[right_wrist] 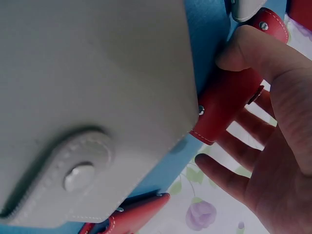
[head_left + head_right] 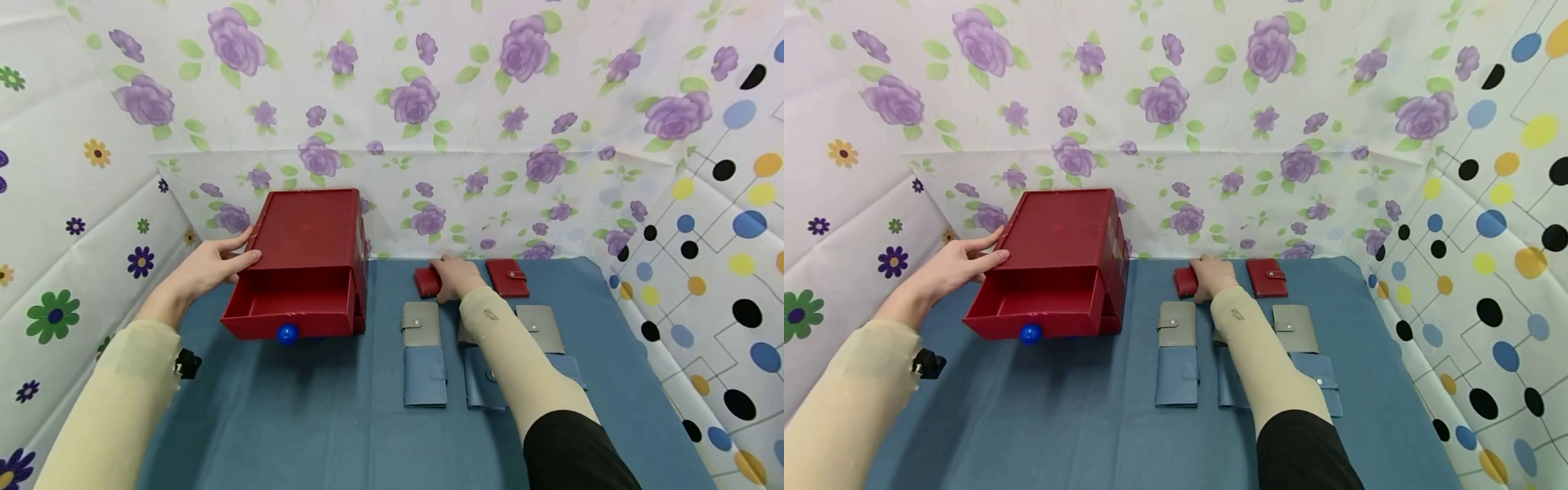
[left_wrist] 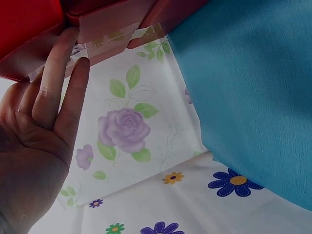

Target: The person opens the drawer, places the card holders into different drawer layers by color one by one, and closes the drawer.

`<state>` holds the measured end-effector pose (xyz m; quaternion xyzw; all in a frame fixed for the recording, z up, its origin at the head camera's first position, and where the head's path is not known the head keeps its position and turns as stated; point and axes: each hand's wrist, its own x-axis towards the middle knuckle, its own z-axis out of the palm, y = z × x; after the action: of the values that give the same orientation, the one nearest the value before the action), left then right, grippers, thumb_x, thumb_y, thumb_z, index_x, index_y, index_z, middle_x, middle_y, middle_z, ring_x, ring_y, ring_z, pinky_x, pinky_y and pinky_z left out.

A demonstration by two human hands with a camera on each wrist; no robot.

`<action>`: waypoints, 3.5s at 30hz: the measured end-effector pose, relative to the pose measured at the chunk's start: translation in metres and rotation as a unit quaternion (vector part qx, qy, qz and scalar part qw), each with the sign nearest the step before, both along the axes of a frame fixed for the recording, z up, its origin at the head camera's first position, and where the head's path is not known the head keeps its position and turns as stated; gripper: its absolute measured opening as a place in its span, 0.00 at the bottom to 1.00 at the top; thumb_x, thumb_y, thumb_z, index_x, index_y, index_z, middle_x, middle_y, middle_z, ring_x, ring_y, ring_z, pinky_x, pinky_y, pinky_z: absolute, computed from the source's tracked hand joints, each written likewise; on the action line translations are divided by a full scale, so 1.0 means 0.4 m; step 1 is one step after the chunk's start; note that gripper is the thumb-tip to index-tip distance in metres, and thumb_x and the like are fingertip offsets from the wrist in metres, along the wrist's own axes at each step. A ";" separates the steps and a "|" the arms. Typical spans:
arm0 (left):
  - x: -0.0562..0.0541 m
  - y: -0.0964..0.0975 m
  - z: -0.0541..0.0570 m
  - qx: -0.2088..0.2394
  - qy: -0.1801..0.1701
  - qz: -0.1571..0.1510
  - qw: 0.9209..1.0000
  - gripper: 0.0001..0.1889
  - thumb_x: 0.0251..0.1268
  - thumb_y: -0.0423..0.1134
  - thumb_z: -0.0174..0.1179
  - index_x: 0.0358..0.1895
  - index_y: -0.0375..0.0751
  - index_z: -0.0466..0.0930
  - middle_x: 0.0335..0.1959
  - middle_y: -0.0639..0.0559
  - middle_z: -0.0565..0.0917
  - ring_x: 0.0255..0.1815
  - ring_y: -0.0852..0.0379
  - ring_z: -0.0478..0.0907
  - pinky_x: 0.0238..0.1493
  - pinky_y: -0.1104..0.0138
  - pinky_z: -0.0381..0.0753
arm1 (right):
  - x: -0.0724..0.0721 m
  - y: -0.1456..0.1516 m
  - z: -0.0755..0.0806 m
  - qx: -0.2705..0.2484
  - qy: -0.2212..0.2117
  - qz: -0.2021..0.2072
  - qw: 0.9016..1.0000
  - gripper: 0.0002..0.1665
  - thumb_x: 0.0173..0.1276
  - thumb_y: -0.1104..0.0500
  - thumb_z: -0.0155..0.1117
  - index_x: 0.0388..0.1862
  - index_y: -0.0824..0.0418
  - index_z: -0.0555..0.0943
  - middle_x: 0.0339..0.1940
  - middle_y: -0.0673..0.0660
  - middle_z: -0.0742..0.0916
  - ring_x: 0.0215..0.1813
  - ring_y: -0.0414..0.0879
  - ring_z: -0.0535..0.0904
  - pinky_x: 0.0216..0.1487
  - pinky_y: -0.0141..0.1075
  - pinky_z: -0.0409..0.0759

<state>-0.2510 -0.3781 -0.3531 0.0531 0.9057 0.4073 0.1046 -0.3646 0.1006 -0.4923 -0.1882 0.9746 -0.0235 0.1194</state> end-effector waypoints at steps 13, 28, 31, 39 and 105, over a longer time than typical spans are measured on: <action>0.008 0.002 0.005 -0.003 -0.001 0.010 1.000 0.43 0.80 0.62 0.59 0.88 0.54 0.49 0.63 0.26 0.82 0.42 0.46 0.91 0.70 0.35 0.70 | 0.001 0.057 0.016 -0.032 0.010 -0.002 0.999 0.45 0.63 0.39 0.73 0.74 0.60 0.75 0.57 0.62 0.84 0.52 0.55 0.79 0.55 0.53 0.81; -0.001 -0.002 0.002 0.001 -0.005 0.007 1.000 0.43 0.80 0.61 0.59 0.88 0.55 0.49 0.65 0.26 0.81 0.43 0.47 0.91 0.69 0.38 0.73 | -0.004 0.084 0.021 -0.079 0.054 -0.017 0.995 0.45 0.62 0.34 0.72 0.72 0.57 0.77 0.56 0.60 0.85 0.48 0.55 0.80 0.49 0.52 0.82; -0.004 -0.001 0.002 0.000 -0.007 0.007 1.000 0.43 0.80 0.62 0.59 0.88 0.56 0.48 0.65 0.25 0.80 0.43 0.47 0.91 0.70 0.36 0.71 | 0.005 0.083 0.021 -0.084 0.062 -0.016 0.994 0.45 0.62 0.34 0.72 0.71 0.57 0.78 0.54 0.60 0.85 0.47 0.55 0.80 0.48 0.51 0.82; -0.006 0.000 0.001 0.005 -0.009 0.007 1.000 0.43 0.80 0.61 0.59 0.88 0.57 0.48 0.65 0.26 0.81 0.42 0.47 0.92 0.70 0.37 0.71 | 0.037 0.073 0.047 -0.105 0.060 -0.016 0.993 0.52 0.62 0.34 0.74 0.78 0.59 0.73 0.56 0.61 0.86 0.47 0.55 0.82 0.49 0.51 0.84; 0.001 0.005 -0.003 0.005 -0.006 -0.003 1.000 0.42 0.82 0.61 0.56 0.88 0.57 0.45 0.67 0.22 0.77 0.46 0.44 0.91 0.70 0.33 0.68 | 0.252 -0.031 0.239 -0.298 0.070 0.003 0.952 0.52 0.62 0.33 0.77 0.78 0.55 0.74 0.63 0.55 0.84 0.56 0.49 0.80 0.47 0.47 0.87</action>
<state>-0.2506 -0.3762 -0.3542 0.0538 0.9030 0.4115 0.1109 -0.2636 0.0884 -0.3968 -0.2191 0.9285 -0.2996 -0.0111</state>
